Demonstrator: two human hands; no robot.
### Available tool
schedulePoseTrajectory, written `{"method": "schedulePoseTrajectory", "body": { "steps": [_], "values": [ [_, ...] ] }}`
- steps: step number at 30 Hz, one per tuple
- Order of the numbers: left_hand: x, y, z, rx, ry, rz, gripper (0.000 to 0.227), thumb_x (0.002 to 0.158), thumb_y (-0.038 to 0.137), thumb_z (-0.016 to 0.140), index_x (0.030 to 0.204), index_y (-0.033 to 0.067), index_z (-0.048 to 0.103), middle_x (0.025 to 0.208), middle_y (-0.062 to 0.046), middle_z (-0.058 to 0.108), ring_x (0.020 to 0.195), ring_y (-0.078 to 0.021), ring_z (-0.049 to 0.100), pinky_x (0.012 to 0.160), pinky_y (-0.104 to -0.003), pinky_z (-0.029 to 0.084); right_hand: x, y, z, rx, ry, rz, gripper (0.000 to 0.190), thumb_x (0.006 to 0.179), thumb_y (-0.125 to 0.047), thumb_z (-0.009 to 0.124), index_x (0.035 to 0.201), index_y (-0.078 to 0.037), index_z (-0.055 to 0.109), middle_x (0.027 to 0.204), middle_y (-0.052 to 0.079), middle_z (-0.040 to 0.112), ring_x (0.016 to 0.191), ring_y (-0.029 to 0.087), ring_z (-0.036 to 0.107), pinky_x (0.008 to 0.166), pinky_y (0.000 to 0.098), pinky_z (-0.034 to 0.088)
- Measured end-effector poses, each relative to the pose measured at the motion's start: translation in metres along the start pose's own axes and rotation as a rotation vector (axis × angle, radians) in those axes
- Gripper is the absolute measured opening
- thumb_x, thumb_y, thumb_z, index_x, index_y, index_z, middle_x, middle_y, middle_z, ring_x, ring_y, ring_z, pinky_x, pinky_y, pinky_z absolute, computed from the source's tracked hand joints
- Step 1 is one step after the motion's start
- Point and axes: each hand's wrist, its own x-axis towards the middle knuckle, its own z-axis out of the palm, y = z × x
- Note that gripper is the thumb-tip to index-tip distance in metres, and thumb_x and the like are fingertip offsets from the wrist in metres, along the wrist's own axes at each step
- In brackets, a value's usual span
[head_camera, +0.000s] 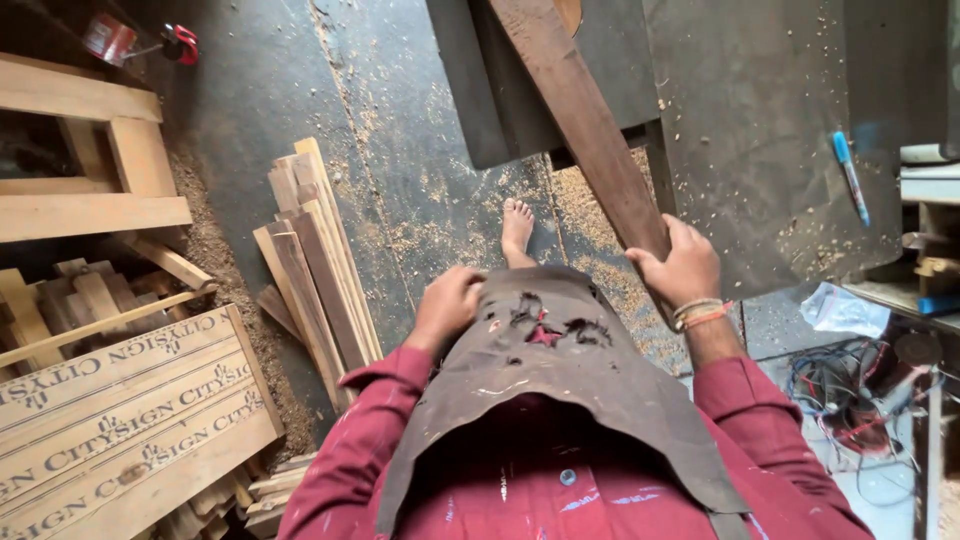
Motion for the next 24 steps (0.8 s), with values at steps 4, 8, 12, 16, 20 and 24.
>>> {"method": "schedulePoseTrajectory", "body": {
  "steps": [4,8,12,16,20,24],
  "values": [
    [-0.003,0.027,0.018,0.035,-0.127,0.074,0.024,0.091,0.024,0.062,0.107,0.0092,0.072,0.107,-0.012,0.072,0.101,-0.0331,0.068,0.09,-0.045,0.053,-0.003,-0.01,0.009,0.004,-0.052,0.096,0.08,0.076,-0.05,0.086,0.135,-0.002,0.063,0.125,0.023,0.069,0.113,0.04,0.066,0.096,0.0463,0.052],
    [-0.031,-0.004,0.075,-0.279,-0.217,0.101,0.03,0.097,0.025,0.059,0.117,0.0063,0.069,0.116,-0.014,0.073,0.109,-0.0284,0.07,0.096,-0.038,0.053,-0.027,-0.006,0.047,0.115,-0.139,0.114,0.072,0.084,-0.042,0.082,0.139,-0.001,0.058,0.124,0.023,0.068,0.109,0.036,0.067,0.093,0.0439,0.053],
    [-0.055,-0.062,0.169,-0.557,-0.322,0.073,0.047,0.1,0.032,0.064,0.134,0.0008,0.059,0.131,-0.019,0.065,0.124,-0.0289,0.064,0.103,-0.036,0.05,-0.044,-0.011,0.091,0.531,-0.206,0.129,0.046,0.096,-0.025,0.071,0.133,-0.001,0.061,0.116,0.016,0.072,0.099,0.024,0.069,0.085,0.0364,0.057],
    [-0.083,-0.055,0.167,-0.867,-0.379,-0.072,0.071,0.097,0.034,0.068,0.15,-0.001,0.037,0.131,-0.022,0.062,0.119,-0.0346,0.061,0.095,-0.038,0.052,-0.062,-0.019,0.13,0.807,-0.351,0.206,0.031,0.101,-0.021,0.063,0.125,0.0,0.066,0.107,0.009,0.073,0.09,0.017,0.068,0.08,0.0337,0.058],
    [-0.099,-0.045,0.143,-0.867,-0.428,-0.238,0.082,0.089,0.039,0.069,0.152,0.0041,0.03,0.128,-0.015,0.061,0.111,-0.0233,0.063,0.084,-0.036,0.054,-0.059,-0.019,0.171,1.128,-0.585,0.266,0.029,0.11,-0.02,0.061,0.127,0.003,0.062,0.099,0.007,0.063,0.079,0.019,0.057,0.07,0.0378,0.047],
    [-0.135,-0.062,0.115,-0.702,-0.088,-0.169,0.077,0.084,0.035,0.078,0.142,-0.0035,0.047,0.116,-0.016,0.072,0.099,-0.0186,0.072,0.082,-0.031,0.059,-0.089,-0.103,0.108,1.481,-0.909,0.335,0.035,0.104,-0.015,0.052,0.136,-0.003,0.058,0.112,0.009,0.072,0.093,0.022,0.071,0.082,0.0405,0.057]
  ]
}}
